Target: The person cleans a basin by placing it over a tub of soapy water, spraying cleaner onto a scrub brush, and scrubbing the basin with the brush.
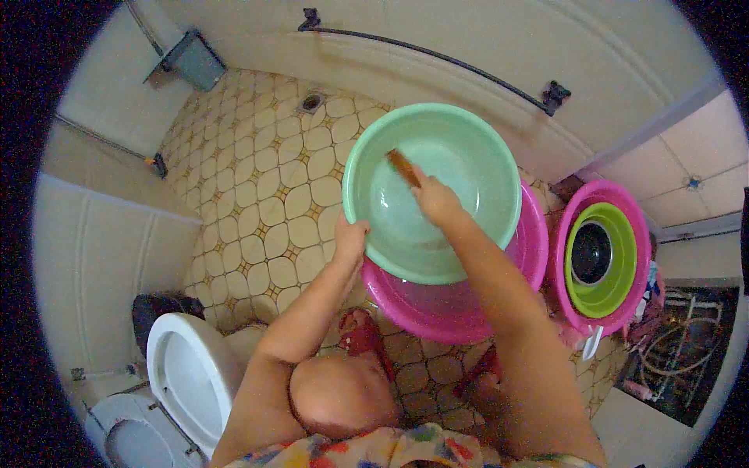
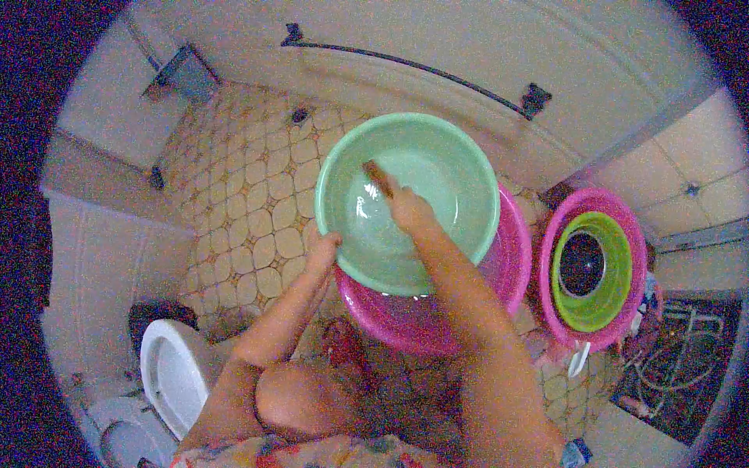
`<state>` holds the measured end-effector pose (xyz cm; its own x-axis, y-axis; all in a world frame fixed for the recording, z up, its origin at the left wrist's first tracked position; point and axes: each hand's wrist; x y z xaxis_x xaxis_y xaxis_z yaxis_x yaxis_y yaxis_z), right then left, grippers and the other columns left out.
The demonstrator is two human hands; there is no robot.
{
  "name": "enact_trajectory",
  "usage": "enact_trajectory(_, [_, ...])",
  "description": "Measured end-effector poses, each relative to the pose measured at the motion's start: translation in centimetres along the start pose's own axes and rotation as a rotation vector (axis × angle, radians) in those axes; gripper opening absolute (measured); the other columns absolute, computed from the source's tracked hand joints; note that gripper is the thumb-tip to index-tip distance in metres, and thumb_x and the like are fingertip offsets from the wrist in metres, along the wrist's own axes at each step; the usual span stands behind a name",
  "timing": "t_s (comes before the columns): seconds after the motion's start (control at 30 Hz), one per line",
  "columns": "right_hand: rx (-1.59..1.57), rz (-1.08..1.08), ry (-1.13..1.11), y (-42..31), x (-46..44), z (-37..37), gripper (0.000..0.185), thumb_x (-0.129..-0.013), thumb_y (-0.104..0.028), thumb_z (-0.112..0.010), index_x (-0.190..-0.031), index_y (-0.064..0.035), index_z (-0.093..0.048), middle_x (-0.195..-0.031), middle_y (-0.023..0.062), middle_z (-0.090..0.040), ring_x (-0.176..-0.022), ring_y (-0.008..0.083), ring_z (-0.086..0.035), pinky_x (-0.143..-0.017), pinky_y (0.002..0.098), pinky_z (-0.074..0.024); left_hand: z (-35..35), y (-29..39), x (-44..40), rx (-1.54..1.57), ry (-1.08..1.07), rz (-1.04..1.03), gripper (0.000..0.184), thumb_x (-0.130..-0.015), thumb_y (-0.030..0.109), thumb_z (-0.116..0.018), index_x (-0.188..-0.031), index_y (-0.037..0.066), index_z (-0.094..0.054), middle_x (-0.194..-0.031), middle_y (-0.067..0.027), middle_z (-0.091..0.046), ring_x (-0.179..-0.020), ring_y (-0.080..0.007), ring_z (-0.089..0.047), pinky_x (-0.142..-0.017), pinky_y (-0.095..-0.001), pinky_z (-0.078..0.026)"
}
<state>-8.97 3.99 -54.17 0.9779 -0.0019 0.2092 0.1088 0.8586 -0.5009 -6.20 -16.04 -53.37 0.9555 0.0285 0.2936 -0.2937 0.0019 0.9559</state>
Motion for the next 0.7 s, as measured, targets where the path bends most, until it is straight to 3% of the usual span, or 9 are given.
enact_trajectory(0.1, [0.019, -0.25, 0.223, 1.0, -0.8, -0.4, 0.055, -0.089, -0.024, -0.043, -0.136, -0.0088, -0.02, -0.101, 0.0212, -0.052, -0.085, 0.0379, -0.058, -0.074, 0.0461, -0.0462, 0.6, 0.0, -0.6, -0.038, -0.049, 0.005, 0.049, -0.061, -0.003, -0.046, -0.109, 0.0, -0.048, -0.094, -0.011, -0.056, -0.084, -0.0233, -0.055, -0.071, -0.0326, -0.046])
enact_trajectory(0.13, [0.035, -0.312, 0.253, 1.3, -0.9, -0.8, 0.058, -0.088, -0.025, -0.043, -0.137, -0.0096, -0.015, -0.102, 0.0218, -0.051, -0.084, 0.0372, -0.058, -0.072, 0.0465, -0.0469, 0.7, -0.8, -1.0, -0.017, -0.05, 0.025, 0.05, -0.061, -0.004, -0.046, -0.111, 0.0, -0.047, -0.095, -0.0106, -0.055, -0.084, -0.022, -0.054, -0.071, -0.0311, -0.045])
enact_trajectory(0.23, [-0.08, -0.413, 0.298, 0.5, -0.5, -1.5, 0.057, -0.088, -0.024, -0.044, -0.137, -0.0077, -0.02, -0.099, 0.0226, -0.054, -0.084, 0.0372, -0.058, -0.072, 0.0457, -0.0466, 0.2, -1.6, -1.0, 0.071, -0.001, 0.023, 0.051, -0.06, -0.005, -0.045, -0.111, -0.001, -0.047, -0.094, -0.0101, -0.055, -0.083, -0.021, -0.053, -0.071, -0.0294, -0.044])
enact_trajectory(0.33, [-0.258, -0.248, 0.195, -0.9, -1.2, -1.0, 0.056, -0.087, -0.025, -0.046, -0.135, -0.0064, -0.026, -0.098, 0.0244, -0.056, -0.089, 0.0369, -0.057, -0.077, 0.0439, -0.0452, 0.0, -0.2, -0.2, -0.003, 0.003, 0.043, 0.051, -0.06, -0.005, -0.045, -0.11, -0.001, -0.047, -0.093, -0.0097, -0.055, -0.082, -0.021, -0.054, -0.07, -0.0293, -0.044])
enact_trajectory(0.43, [-0.195, 0.045, -0.009, -0.4, -0.4, -2.7, 0.054, -0.086, -0.025, -0.047, -0.134, -0.009, -0.031, -0.099, 0.0238, -0.058, -0.093, 0.0363, -0.055, -0.083, 0.0424, -0.0427, 0.0, 0.2, -0.4, 0.03, -0.033, 0.057, 0.05, -0.061, -0.004, -0.045, -0.111, 0.0, -0.047, -0.095, -0.0109, -0.055, -0.085, -0.0241, -0.054, -0.072, -0.0322, -0.046])
enact_trajectory(0.47, [-0.169, 0.129, -0.092, 0.6, 0.0, -2.9, 0.055, -0.084, -0.025, -0.05, -0.135, -0.0159, -0.031, -0.107, 0.0213, -0.056, -0.096, 0.0363, -0.055, -0.086, 0.0409, -0.0414, -0.1, 0.0, -0.5, 0.073, -0.045, 0.059, 0.051, -0.062, -0.003, -0.046, -0.112, 0.001, -0.047, -0.097, -0.0116, -0.056, -0.087, -0.0257, -0.054, -0.073, -0.0337, -0.046])
enact_trajectory(0.57, [-0.088, 0.322, -0.189, 3.1, 0.5, -1.2, 0.052, -0.085, -0.024, -0.05, -0.134, -0.0205, -0.034, -0.106, 0.0179, -0.056, -0.094, 0.0347, -0.056, -0.083, 0.0405, -0.0431, -0.4, 0.7, 0.2, 0.045, -0.028, 0.073, 0.049, -0.061, -0.003, -0.046, -0.109, 0.0, -0.048, -0.094, -0.0112, -0.056, -0.084, -0.0249, -0.055, -0.07, -0.0335, -0.046])
enact_trajectory(0.7, [0.121, 0.135, -0.046, 2.4, 0.5, 1.3, 0.054, -0.086, -0.025, -0.049, -0.135, -0.0224, -0.029, -0.1, 0.0178, -0.054, -0.087, 0.0353, -0.057, -0.077, 0.0426, -0.0456, -0.1, -0.6, -0.3, 0.017, -0.055, 0.071, 0.046, -0.06, -0.003, -0.046, -0.106, -0.001, -0.049, -0.088, -0.0097, -0.056, -0.078, -0.0223, -0.055, -0.066, -0.0318, -0.046])
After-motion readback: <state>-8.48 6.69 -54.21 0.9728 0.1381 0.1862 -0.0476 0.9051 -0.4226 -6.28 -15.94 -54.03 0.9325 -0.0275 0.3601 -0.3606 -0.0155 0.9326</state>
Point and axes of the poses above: each hand's wrist, its own x-axis away from the middle knuckle, its own z-axis out of the back of the hand, y = z × x
